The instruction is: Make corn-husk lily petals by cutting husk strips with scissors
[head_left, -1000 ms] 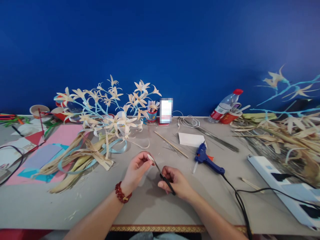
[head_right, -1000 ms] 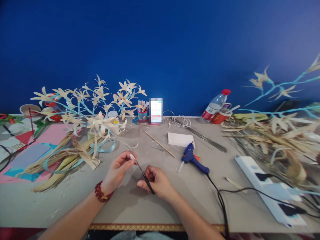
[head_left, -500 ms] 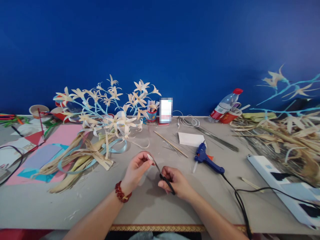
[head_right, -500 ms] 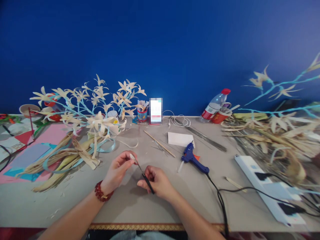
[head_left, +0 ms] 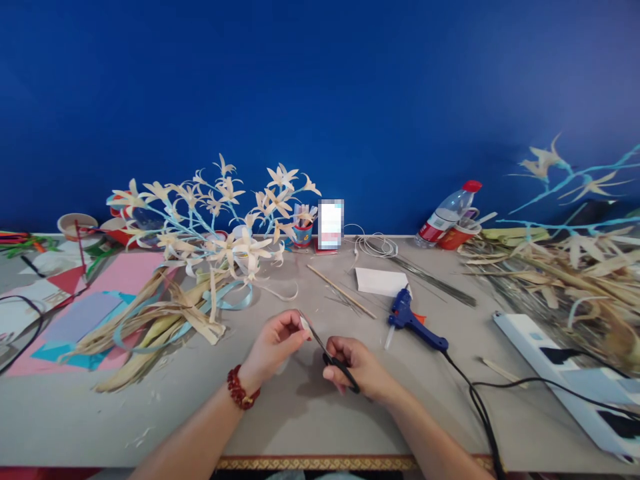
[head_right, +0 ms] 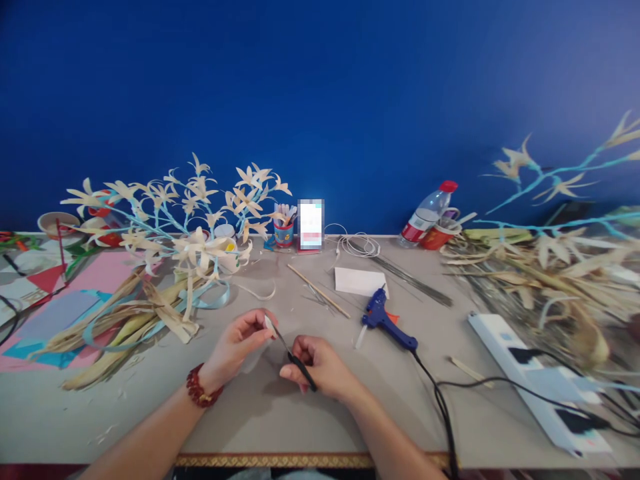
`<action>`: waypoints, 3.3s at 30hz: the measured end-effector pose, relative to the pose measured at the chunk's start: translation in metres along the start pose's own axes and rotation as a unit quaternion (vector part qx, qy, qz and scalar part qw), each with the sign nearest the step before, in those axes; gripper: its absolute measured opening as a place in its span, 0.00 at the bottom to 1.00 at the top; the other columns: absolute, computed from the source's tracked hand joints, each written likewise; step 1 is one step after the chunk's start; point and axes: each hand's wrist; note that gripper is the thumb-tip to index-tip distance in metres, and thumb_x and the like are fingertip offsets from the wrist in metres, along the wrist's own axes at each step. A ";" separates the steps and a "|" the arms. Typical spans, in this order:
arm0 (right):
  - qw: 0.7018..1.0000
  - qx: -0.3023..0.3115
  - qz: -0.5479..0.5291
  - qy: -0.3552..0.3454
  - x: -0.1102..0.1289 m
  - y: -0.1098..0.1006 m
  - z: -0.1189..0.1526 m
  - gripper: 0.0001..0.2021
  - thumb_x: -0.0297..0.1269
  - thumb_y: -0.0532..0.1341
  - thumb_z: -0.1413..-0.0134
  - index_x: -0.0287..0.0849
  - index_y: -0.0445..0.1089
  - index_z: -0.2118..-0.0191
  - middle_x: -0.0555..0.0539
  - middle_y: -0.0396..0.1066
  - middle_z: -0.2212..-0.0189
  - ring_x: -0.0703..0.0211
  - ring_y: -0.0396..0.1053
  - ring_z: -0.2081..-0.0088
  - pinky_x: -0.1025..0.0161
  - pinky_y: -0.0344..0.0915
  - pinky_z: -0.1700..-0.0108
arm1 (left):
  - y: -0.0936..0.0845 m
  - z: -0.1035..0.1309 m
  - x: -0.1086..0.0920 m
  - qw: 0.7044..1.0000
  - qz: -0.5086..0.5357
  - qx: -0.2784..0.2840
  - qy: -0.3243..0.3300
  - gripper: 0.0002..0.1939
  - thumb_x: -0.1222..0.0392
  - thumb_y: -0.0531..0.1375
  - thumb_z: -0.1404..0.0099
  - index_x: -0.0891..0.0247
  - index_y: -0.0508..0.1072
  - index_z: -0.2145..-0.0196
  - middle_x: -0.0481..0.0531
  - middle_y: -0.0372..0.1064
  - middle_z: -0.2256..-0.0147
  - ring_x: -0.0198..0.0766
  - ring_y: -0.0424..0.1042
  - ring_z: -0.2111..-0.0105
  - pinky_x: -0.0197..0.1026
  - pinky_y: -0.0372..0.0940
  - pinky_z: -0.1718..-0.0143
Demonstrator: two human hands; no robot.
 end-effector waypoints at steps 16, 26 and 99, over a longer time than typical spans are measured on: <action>1.000 -0.010 0.010 -0.005 0.001 0.001 0.000 0.28 0.60 0.68 0.64 0.43 0.54 0.74 0.59 0.58 0.86 0.70 0.55 0.85 0.71 0.47 0.82 | 0.002 -0.001 -0.005 1.000 0.003 0.011 -0.005 0.11 0.57 0.66 0.45 0.65 0.68 0.74 0.49 0.66 0.71 0.33 0.65 0.71 0.35 0.60 0.67; 0.999 -0.029 0.004 -0.018 -0.009 0.000 -0.005 0.27 0.59 0.68 0.64 0.44 0.53 0.76 0.60 0.57 0.88 0.70 0.54 0.86 0.72 0.45 0.84 | 0.003 0.000 -0.005 1.000 0.000 0.003 -0.002 0.11 0.56 0.66 0.45 0.64 0.69 0.74 0.50 0.68 0.70 0.34 0.66 0.71 0.36 0.60 0.67; 0.987 -0.075 0.129 -0.063 -0.010 0.015 -0.008 0.24 0.59 0.63 0.55 0.43 0.56 0.73 0.55 0.59 0.82 0.66 0.58 0.80 0.70 0.49 0.79 | 0.014 0.003 0.009 0.986 0.102 -0.123 0.055 0.05 0.64 0.60 0.40 0.63 0.68 0.73 0.48 0.64 0.68 0.33 0.63 0.68 0.37 0.60 0.62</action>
Point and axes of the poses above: each hand's wrist, its own z-axis away from the middle knuckle, its own y-axis out of the palm, x = y × z
